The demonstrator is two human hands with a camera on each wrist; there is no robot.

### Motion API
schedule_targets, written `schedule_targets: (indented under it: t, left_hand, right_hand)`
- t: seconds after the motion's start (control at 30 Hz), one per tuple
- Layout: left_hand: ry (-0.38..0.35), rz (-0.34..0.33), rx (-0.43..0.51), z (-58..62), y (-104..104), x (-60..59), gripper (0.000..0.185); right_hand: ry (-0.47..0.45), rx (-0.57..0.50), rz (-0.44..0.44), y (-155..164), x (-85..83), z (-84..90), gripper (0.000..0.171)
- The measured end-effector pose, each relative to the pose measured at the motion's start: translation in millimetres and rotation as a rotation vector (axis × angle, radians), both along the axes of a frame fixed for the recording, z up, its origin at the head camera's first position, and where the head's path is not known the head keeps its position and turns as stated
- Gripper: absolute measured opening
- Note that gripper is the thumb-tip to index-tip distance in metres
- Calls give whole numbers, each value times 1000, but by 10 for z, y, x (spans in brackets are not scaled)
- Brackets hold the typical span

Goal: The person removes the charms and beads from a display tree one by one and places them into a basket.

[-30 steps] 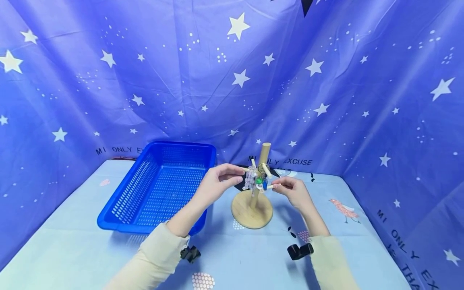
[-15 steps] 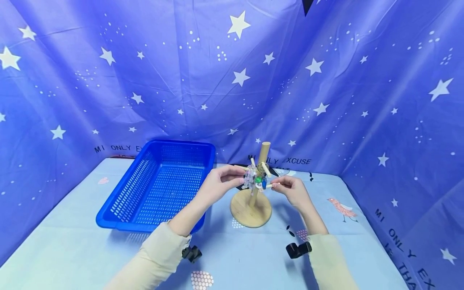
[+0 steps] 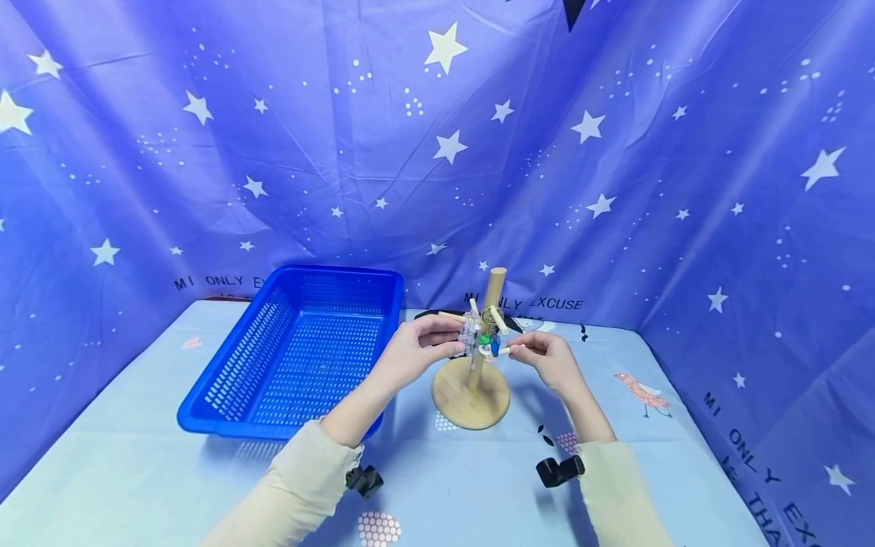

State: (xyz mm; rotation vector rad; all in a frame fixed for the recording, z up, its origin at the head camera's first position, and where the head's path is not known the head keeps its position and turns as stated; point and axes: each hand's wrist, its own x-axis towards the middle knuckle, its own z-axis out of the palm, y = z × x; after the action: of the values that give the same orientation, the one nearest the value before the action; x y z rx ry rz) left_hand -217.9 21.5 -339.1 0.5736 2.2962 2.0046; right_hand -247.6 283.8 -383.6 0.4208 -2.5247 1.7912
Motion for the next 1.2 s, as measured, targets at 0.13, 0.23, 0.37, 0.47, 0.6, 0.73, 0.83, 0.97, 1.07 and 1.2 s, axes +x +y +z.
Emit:
schedule_targets:
  t: [0.13,0.23,0.37,0.47,0.6,0.73,0.83,0.97,1.07,1.2]
  left_hand:
    - [-16,-15,5,-24,11,-9,37]
    - [-22,-20,7,-29,24,-20,39]
    - [-10,-32,20,-34,44,-34,38]
    - [-1,-35,31,-47,53,-34,37]
    - [2,-28,49,-60,62,-19,34]
    - [12,-12,59,-71,71,-20,29]
    - [22,18,37,-70,67,-26,24]
    - [45,78,-29,-36,43,-46,18]
    - [58,115,-62,-8,18,-62,15]
    - [60,134,-61,11,-2,-76,15]
  right_hand:
    - [-6,12,-10,-2,2,-2,29]
    - [1,15,-7,-4,-4,3,29]
    - [15,18,-7,-1,-12,14,28]
    - [11,25,-9,-2,-13,15,28]
    - [-3,25,-6,0,-4,1,28]
    - [-7,21,-6,6,15,-14,28]
    - [-7,25,-9,10,30,-23,28]
    - [-6,30,-20,12,35,-22,28]
    - [-3,29,-20,9,30,-23,28]
    - [5,25,-18,5,22,-29,28]
